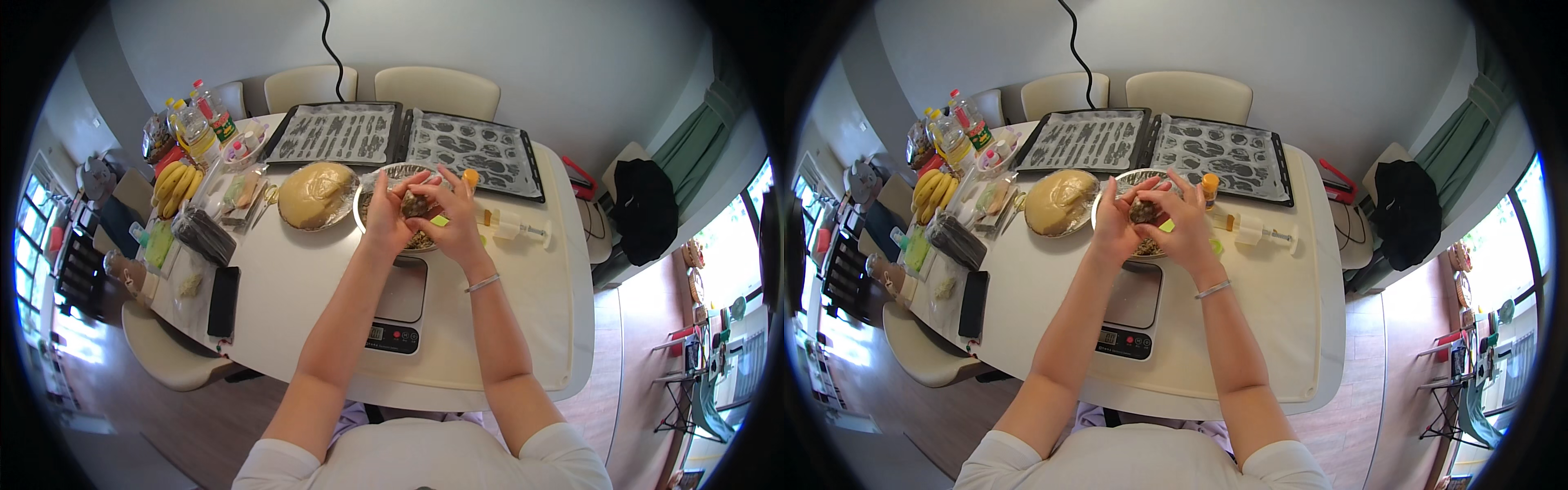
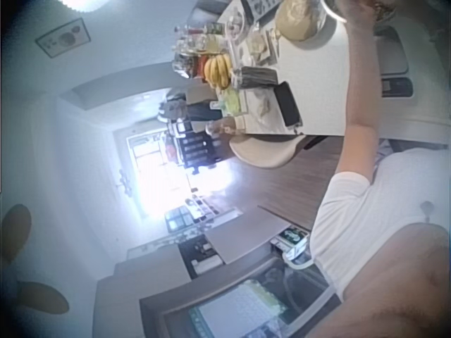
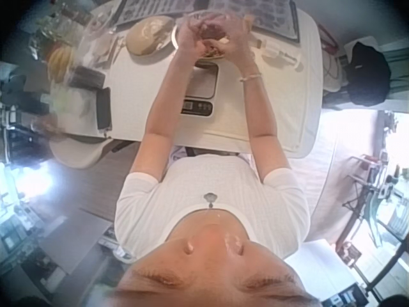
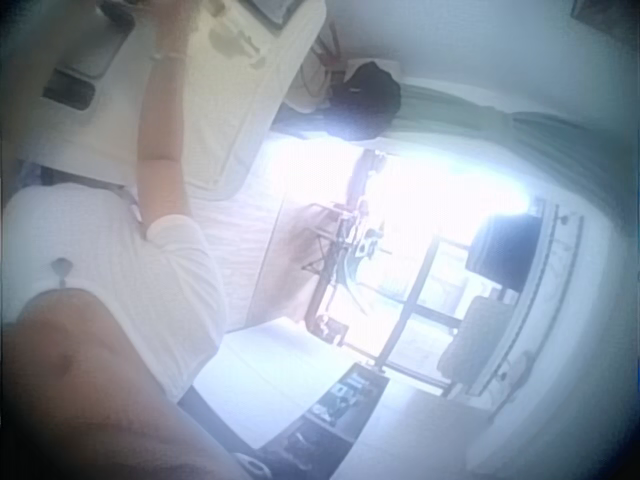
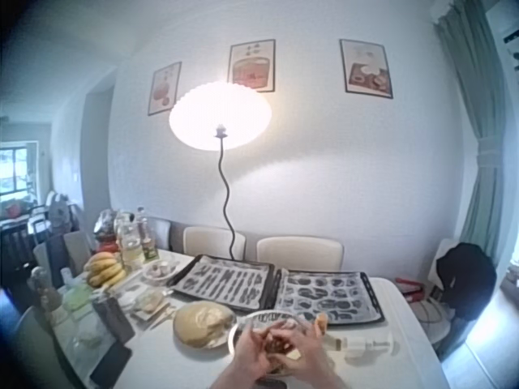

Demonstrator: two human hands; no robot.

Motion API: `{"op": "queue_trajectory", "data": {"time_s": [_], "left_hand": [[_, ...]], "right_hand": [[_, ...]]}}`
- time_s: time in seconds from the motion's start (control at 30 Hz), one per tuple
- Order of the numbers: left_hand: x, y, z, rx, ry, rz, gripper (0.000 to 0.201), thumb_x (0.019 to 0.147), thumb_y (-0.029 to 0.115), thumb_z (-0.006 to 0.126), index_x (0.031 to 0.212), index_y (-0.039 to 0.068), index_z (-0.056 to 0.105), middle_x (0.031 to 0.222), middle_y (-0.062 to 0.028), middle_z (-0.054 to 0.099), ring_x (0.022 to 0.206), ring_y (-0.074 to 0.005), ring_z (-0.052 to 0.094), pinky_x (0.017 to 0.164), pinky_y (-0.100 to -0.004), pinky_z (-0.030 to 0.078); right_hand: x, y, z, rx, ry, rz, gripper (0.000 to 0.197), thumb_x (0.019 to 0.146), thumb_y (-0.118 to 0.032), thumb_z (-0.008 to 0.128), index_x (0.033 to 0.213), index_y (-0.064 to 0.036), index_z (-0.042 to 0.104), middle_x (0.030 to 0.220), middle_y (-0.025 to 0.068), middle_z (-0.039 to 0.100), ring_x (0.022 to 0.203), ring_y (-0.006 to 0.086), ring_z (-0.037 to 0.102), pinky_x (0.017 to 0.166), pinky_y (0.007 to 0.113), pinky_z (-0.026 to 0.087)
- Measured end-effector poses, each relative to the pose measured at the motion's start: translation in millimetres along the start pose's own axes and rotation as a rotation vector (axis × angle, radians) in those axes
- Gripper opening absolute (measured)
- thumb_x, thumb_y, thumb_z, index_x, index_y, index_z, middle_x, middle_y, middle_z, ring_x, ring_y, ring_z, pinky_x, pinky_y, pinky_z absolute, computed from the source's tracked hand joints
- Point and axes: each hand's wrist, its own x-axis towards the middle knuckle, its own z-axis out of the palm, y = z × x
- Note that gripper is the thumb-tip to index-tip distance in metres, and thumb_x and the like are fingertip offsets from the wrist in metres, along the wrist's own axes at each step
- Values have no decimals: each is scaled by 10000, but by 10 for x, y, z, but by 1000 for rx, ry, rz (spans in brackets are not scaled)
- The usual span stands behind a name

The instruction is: The person scoops a brown mixture from a bowl, weighs it on a digital scale, and rolls it into a ball by hand.

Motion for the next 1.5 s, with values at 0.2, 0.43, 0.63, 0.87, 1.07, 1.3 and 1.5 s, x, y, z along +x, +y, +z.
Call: {"op": "queue_trajectory", "data": {"time_s": [0.2, 0.43, 0.63, 0.87, 1.07, 1.3, 1.5], "left_hand": [[56, -59, -110, 135, 257, 24, 695, 993, 601, 206, 875, 53, 617, 738, -35, 609, 603, -139, 563, 490, -271, 438], [15, -23, -75, 415, 233, 92, 704, 979, 629, 225, 923, 40, 607, 765, -77, 609, 596, -164, 577, 484, -290, 461], [-71, 147, 40, 154, 22, 35, 661, 993, 575, 285, 1177, 9, 572, 1066, -146, 639, 960, -255, 653, 861, -410, 548], [97, -70, -149, -303, 148, 43, 453, 934, 474, 564, 939, 30, 652, 885, -78, 664, 824, -224, 662, 766, -338, 590], [132, -53, -236, -226, 79, 46, 533, 955, 537, 491, 611, 132, 448, 586, -35, 492, 503, -157, 493, 384, -242, 358], [73, -23, -175, -7, 109, 121, 489, 1021, 423, 382, 693, 92, 530, 669, -60, 548, 597, -198, 541, 529, -300, 446], [-17, 64, -134, 233, -56, 83, 496, 1044, 395, 287, 1243, 0, 513, 1163, -116, 595, 1061, -227, 598, 881, -362, 518]], "right_hand": [[6, -231, -30, -219, -176, -130, 559, 675, -148, 796, 1204, -196, 619, 1245, -17, 617, 1386, 251, 346, 1128, 617, 92], [4, -250, -68, -219, -177, -152, 543, 689, -115, 772, 1203, -194, 614, 1232, -26, 621, 1379, 238, 353, 1126, 624, 96], [30, -151, -2, -34, 8, -71, 495, 680, -124, 775, 1152, -194, 643, 1178, -16, 648, 1378, 258, 357, 1120, 613, 118], [33, -316, 56, -168, 46, -202, 436, 711, -103, 755, 1135, -147, 660, 1287, 75, 584, 1364, 304, 377, 1106, 564, 220], [80, -156, -200, 12, 83, -99, 402, 737, -106, 741, 1131, -99, 663, 1308, 91, 562, 1306, 314, 440, 1067, 415, 357], [65, -140, -140, -25, 16, -140, 413, 736, -136, 755, 1137, -99, 663, 1293, 62, 580, 1287, 305, 458, 1081, 458, 326], [52, -57, -59, -136, 7, -135, 493, 702, -145, 783, 1176, -151, 648, 1286, 10, 593, 1331, 287, 406, 1090, 495, 282]]}}
